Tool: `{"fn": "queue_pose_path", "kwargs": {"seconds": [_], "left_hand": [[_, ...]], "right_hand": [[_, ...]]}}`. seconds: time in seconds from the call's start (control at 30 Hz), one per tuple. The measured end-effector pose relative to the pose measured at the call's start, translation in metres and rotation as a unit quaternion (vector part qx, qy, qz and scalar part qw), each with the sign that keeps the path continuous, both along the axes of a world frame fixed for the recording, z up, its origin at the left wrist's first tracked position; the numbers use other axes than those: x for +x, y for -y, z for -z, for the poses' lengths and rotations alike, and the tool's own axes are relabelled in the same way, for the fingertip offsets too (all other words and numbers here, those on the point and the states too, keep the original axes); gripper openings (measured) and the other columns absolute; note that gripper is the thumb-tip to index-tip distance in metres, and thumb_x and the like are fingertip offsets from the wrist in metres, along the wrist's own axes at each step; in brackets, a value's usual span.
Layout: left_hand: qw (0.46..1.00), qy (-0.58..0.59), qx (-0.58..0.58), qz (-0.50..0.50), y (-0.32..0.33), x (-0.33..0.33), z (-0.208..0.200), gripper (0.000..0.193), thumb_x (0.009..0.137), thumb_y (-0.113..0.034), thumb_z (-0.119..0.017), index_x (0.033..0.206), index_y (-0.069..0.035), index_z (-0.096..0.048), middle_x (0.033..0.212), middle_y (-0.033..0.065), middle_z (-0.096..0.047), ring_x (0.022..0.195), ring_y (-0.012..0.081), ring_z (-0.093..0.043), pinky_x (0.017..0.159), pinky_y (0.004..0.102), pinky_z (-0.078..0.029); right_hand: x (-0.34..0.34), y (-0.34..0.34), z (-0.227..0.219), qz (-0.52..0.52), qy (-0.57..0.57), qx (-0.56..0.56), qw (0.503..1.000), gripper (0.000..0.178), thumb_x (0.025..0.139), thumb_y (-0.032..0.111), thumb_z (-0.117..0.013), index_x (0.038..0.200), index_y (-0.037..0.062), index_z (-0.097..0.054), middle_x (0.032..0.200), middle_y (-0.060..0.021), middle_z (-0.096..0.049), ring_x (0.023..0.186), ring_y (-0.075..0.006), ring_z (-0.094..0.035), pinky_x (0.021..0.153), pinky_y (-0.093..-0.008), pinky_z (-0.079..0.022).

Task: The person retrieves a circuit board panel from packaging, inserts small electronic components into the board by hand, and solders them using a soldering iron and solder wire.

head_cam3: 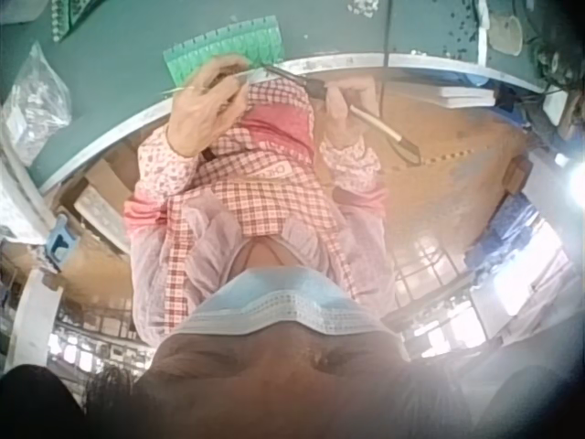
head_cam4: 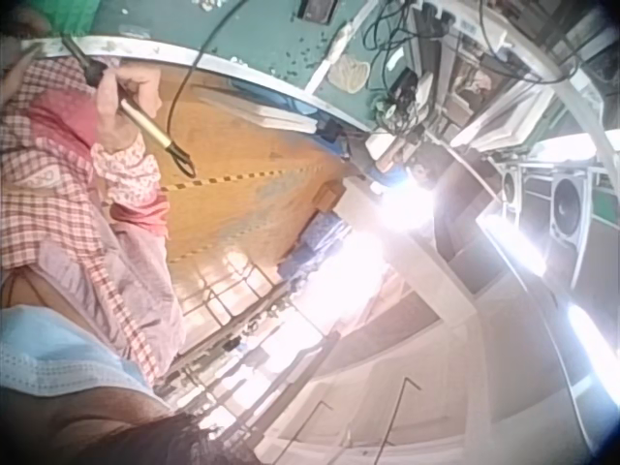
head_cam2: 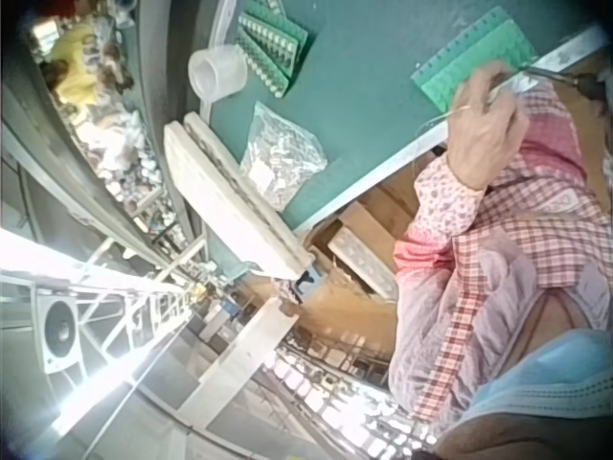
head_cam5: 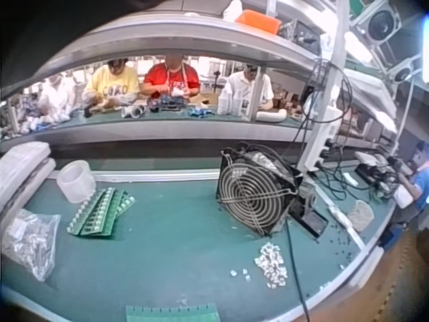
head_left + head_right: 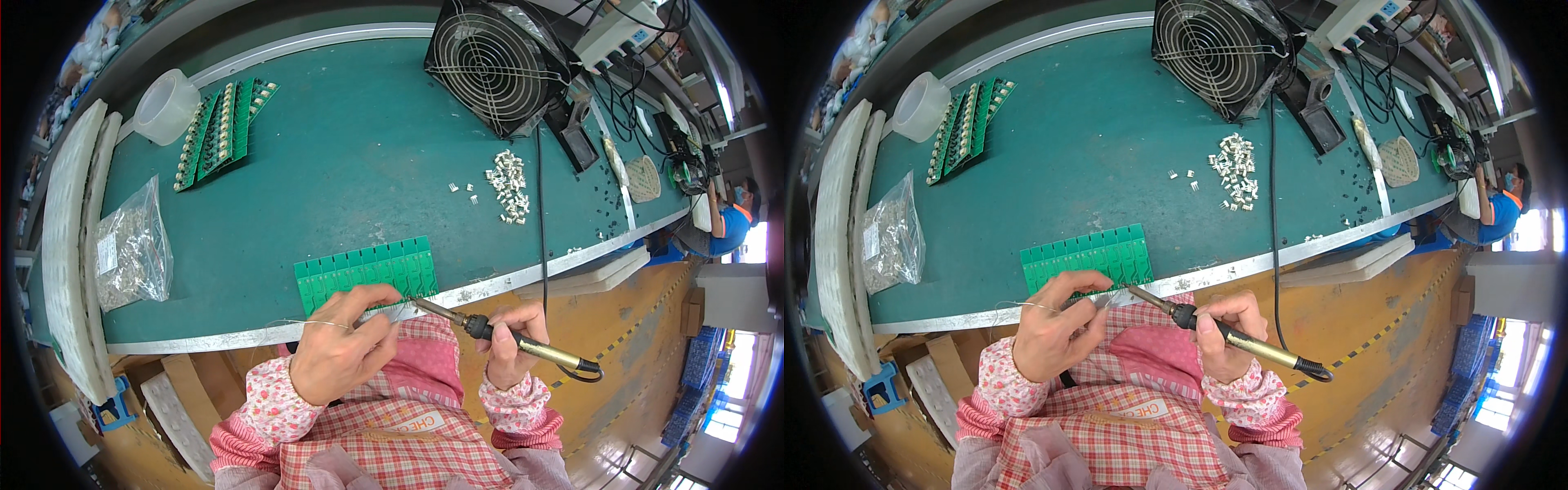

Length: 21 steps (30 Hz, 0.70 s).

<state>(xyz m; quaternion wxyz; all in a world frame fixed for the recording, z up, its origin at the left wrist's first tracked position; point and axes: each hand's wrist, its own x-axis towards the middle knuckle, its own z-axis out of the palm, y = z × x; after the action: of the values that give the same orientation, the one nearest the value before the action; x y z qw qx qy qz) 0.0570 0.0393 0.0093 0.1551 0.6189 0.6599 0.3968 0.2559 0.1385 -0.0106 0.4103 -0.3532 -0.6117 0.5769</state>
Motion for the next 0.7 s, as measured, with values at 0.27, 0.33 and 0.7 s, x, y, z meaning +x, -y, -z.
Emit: {"fn": "queue_pose_path", "kwargs": {"seconds": [0.27, 0.33, 0.7], "left_hand": [[1.0, -0.015, 0.017, -0.014, 0.0, 0.003, -0.002, 0.022, 0.071, 0.002, -0.067, 0.061, 0.0, -0.048, 0.1, 0.0145, -0.061, 0.075, 0.0247, -0.063, 0.06, 0.0316, -0.051], [1.0, 0.002, -0.003, -0.011, 0.001, 0.002, -0.003, 0.021, 0.071, 0.002, -0.066, 0.06, 0.0, -0.048, 0.101, 0.0141, -0.061, 0.073, 0.0237, -0.062, 0.056, 0.031, -0.049], [0.998, -0.045, 0.041, -0.023, 0.009, -0.006, -0.001, 0.013, 0.069, -0.005, -0.068, 0.068, -0.004, -0.055, 0.101, 0.008, -0.06, 0.072, 0.0226, -0.056, 0.069, 0.0355, -0.045]], "right_hand": [[0.003, 0.0, 0.002, -0.009, 0.01, 0.06, 0.998, 0.018, 0.084, 0.011, -0.059, 0.088, 0.0006, -0.045, 0.067, -0.0115, -0.06, 0.052, -0.0112, -0.055, 0.048, -0.0242, -0.045], [0.0, 0.001, 0.001, 0.009, 0.016, 0.077, 0.997, 0.018, 0.085, 0.011, -0.058, 0.088, 0.0007, -0.044, 0.066, -0.0107, -0.059, 0.051, -0.0109, -0.054, 0.048, -0.024, -0.044], [-0.005, 0.003, -0.002, 0.038, -0.011, 0.08, 0.996, 0.019, 0.086, 0.017, -0.053, 0.087, 0.0004, -0.043, 0.059, -0.0068, -0.048, 0.042, -0.0098, -0.043, 0.04, -0.0211, -0.035]]}}
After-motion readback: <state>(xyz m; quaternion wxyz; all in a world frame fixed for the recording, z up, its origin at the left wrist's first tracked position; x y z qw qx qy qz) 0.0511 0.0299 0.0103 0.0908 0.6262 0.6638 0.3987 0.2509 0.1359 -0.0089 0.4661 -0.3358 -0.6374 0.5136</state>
